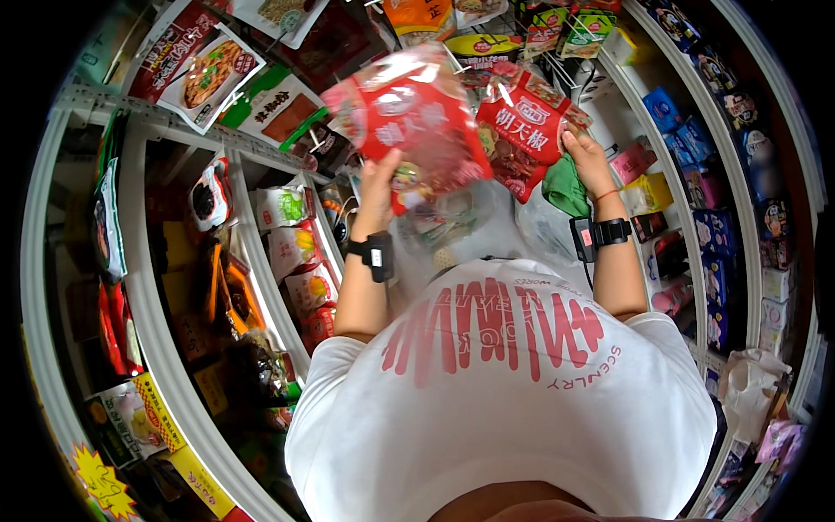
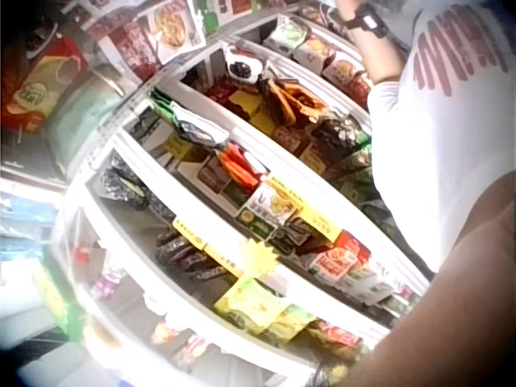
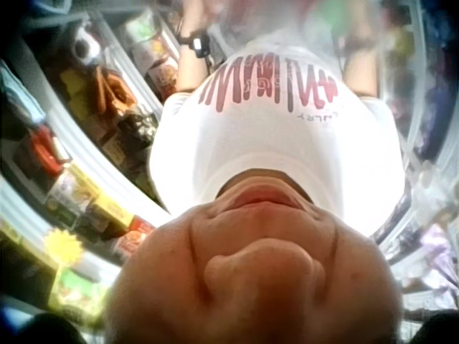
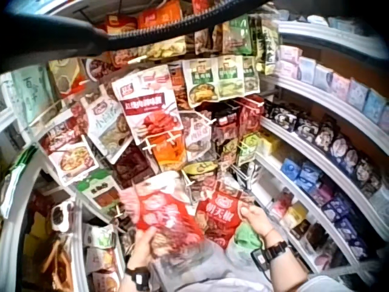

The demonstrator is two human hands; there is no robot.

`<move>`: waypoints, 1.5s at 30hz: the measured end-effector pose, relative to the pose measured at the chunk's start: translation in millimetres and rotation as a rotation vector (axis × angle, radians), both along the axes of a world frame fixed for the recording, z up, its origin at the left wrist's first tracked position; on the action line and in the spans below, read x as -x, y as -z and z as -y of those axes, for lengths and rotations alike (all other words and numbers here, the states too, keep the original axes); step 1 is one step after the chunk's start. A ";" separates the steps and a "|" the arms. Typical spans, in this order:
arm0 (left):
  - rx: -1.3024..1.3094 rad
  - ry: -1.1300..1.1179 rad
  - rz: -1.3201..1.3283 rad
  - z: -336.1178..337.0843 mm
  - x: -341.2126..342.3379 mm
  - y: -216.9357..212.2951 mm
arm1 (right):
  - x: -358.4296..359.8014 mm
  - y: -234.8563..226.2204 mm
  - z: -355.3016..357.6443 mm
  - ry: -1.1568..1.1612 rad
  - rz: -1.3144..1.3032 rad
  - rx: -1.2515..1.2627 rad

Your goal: The person wipes the front of various packaged food items on a store shelf using a green cloth. They handle multiple red and orange snack packets, cleaning the surface of each one individually before placing them back on the shelf.

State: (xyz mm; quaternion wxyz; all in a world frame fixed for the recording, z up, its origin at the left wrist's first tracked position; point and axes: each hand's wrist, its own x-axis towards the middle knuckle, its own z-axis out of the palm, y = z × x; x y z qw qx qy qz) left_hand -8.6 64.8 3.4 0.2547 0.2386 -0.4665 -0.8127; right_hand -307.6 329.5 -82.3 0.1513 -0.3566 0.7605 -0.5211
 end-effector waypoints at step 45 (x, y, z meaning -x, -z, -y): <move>0.317 0.490 0.093 -61.4 98.0 9.2 | -36.9 -95.4 -67.0 0.657 0.098 0.317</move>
